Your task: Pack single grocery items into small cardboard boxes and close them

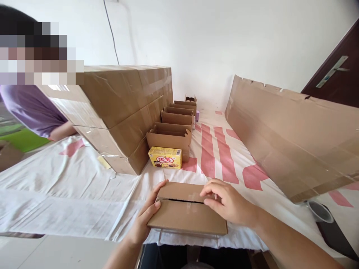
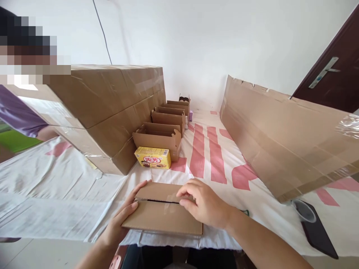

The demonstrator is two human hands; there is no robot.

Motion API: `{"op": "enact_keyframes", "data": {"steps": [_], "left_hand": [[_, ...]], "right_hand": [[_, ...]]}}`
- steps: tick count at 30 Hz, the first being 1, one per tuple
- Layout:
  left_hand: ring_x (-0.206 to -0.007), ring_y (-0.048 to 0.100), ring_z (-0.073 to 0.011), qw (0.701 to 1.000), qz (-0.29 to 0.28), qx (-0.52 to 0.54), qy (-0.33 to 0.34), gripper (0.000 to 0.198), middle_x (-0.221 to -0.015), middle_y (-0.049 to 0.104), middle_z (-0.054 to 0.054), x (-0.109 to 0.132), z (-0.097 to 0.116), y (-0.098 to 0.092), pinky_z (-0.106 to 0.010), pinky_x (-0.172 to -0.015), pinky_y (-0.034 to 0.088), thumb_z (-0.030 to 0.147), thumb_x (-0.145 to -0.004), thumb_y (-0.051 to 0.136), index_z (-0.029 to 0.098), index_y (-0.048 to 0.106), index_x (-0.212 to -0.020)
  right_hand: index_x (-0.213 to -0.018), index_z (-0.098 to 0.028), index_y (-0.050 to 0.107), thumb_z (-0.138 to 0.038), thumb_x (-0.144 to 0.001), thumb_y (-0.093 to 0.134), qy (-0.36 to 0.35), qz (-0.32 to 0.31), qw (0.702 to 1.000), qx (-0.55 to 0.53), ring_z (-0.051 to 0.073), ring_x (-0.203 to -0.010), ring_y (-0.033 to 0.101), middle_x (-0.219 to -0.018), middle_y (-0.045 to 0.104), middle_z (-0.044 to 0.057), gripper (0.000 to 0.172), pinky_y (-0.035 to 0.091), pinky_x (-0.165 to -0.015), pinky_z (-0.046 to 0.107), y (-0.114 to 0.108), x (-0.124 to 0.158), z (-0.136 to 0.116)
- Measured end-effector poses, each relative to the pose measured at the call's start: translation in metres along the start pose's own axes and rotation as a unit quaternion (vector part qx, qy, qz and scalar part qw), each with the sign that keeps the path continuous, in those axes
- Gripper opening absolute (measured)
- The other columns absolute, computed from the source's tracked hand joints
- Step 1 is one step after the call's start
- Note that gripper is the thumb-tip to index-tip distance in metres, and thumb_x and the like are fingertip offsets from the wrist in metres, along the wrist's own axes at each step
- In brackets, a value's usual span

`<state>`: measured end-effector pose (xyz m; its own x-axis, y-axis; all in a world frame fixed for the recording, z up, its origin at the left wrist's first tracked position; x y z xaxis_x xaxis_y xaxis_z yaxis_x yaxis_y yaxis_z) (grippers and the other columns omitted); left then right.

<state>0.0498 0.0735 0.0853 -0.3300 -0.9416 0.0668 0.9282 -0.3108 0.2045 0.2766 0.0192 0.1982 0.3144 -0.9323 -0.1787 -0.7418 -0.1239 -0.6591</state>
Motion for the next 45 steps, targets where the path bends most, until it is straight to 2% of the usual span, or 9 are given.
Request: {"op": "enact_keyframes", "data": {"steps": [5, 14, 20, 25, 30, 34, 39, 42, 45], "left_hand": [[-0.141, 0.028, -0.0373, 1.0, 0.003, 0.007, -0.007, 0.058, -0.153, 0.04, -0.001, 0.002, -0.002, -0.001, -0.047, -0.116, 0.021, 0.048, -0.083, 0.055, 0.028, 0.049, -0.138], [-0.137, 0.035, -0.0379, 1.0, 0.002, 0.003, -0.01, 0.059, -0.152, 0.042, 0.0, 0.002, -0.002, -0.001, -0.043, -0.109, 0.031, 0.047, -0.082, 0.056, 0.028, 0.05, -0.138], [-0.135, 0.038, -0.0376, 1.0, -0.008, 0.009, -0.013, 0.06, -0.151, 0.043, 0.0, 0.001, -0.002, -0.002, -0.042, -0.107, 0.034, 0.048, -0.082, 0.057, 0.028, 0.049, -0.138], [-0.134, 0.039, -0.0372, 0.999, -0.021, 0.022, -0.024, 0.061, -0.152, 0.041, 0.0, 0.0, -0.004, -0.002, -0.04, -0.103, 0.038, 0.048, -0.083, 0.056, 0.028, 0.045, -0.14], [-0.134, 0.039, -0.0373, 0.999, -0.021, 0.02, -0.02, 0.062, -0.151, 0.043, -0.001, 0.001, -0.004, -0.002, -0.04, -0.102, 0.039, 0.048, -0.083, 0.057, 0.027, 0.046, -0.14], [-0.132, 0.042, -0.0375, 0.999, -0.02, 0.028, -0.027, 0.063, -0.149, 0.046, -0.001, 0.002, -0.003, -0.002, -0.042, -0.105, 0.037, 0.047, -0.082, 0.058, 0.028, 0.045, -0.141], [-0.138, 0.035, -0.038, 1.0, -0.001, 0.013, -0.015, 0.061, -0.151, 0.043, -0.001, 0.001, -0.002, -0.005, -0.046, -0.113, 0.028, 0.047, -0.083, 0.057, 0.028, 0.048, -0.14], [-0.138, 0.036, -0.0379, 1.0, 0.003, 0.005, -0.012, 0.063, -0.15, 0.045, -0.001, 0.0, -0.003, -0.005, -0.046, -0.113, 0.03, 0.048, -0.082, 0.057, 0.028, 0.047, -0.14], [-0.139, 0.034, -0.0374, 1.0, 0.011, 0.006, -0.01, 0.063, -0.15, 0.045, 0.0, 0.0, -0.003, -0.005, -0.043, -0.114, 0.029, 0.049, -0.081, 0.058, 0.028, 0.048, -0.14]], "right_hand": [[-0.101, -0.021, 0.064, -0.013, -0.074, 0.07, 0.062, -0.105, 0.991, 0.062, 0.015, -0.082, 0.06, -0.096, 0.062, 0.001, 0.029, 0.05, -0.075, 0.029, 0.029, -0.025, 0.008], [-0.085, -0.022, 0.064, -0.007, -0.076, 0.062, 0.081, -0.102, 0.989, 0.075, 0.011, -0.071, 0.057, -0.083, 0.062, -0.003, 0.018, 0.045, -0.067, 0.023, 0.033, -0.022, 0.01], [-0.099, -0.024, 0.063, -0.012, -0.084, 0.06, 0.038, -0.041, 0.994, 0.09, 0.014, -0.085, 0.063, -0.1, 0.064, 0.001, 0.019, 0.05, -0.076, 0.027, 0.033, -0.025, 0.006], [-0.082, -0.021, 0.061, -0.013, -0.091, 0.052, -0.013, -0.024, 0.982, 0.186, 0.015, -0.079, 0.06, -0.087, 0.062, 0.001, 0.015, 0.047, -0.072, 0.028, 0.045, -0.03, 0.002], [-0.081, -0.02, 0.051, -0.003, -0.082, 0.045, -0.087, -0.047, 0.96, 0.262, 0.018, -0.076, 0.053, -0.086, 0.056, 0.004, 0.018, 0.042, -0.065, 0.03, 0.056, -0.031, 0.001], [-0.078, -0.021, 0.043, -0.001, -0.078, 0.043, -0.076, -0.053, 0.977, 0.191, 0.016, -0.071, 0.049, -0.083, 0.052, 0.002, 0.02, 0.041, -0.063, 0.029, 0.042, -0.023, -0.003], [-0.082, -0.023, 0.043, -0.015, -0.095, 0.038, -0.027, -0.019, 0.999, 0.019, 0.014, -0.07, 0.05, -0.082, 0.051, 0.0, 0.016, 0.045, -0.065, 0.027, 0.001, 0.007, 0.001], [-0.082, -0.023, 0.046, -0.023, -0.097, 0.04, 0.046, 0.013, 0.999, -0.004, 0.013, -0.068, 0.05, -0.078, 0.052, -0.001, 0.017, 0.045, -0.064, 0.026, -0.018, 0.033, 0.028], [-0.078, -0.021, 0.052, -0.016, -0.09, 0.047, 0.132, -0.025, 0.99, 0.051, 0.014, -0.071, 0.054, -0.078, 0.057, -0.001, 0.014, 0.045, -0.066, 0.026, -0.015, 0.061, 0.067]]}}
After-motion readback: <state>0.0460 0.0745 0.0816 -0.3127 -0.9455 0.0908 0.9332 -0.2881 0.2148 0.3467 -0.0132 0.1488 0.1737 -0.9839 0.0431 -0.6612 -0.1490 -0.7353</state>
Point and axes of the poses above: each hand's wrist, its own x-axis away from the middle knuckle, its own y-axis out of the palm, z = x × y, the point moved 6 cm from there along -x, towards the middle knuckle
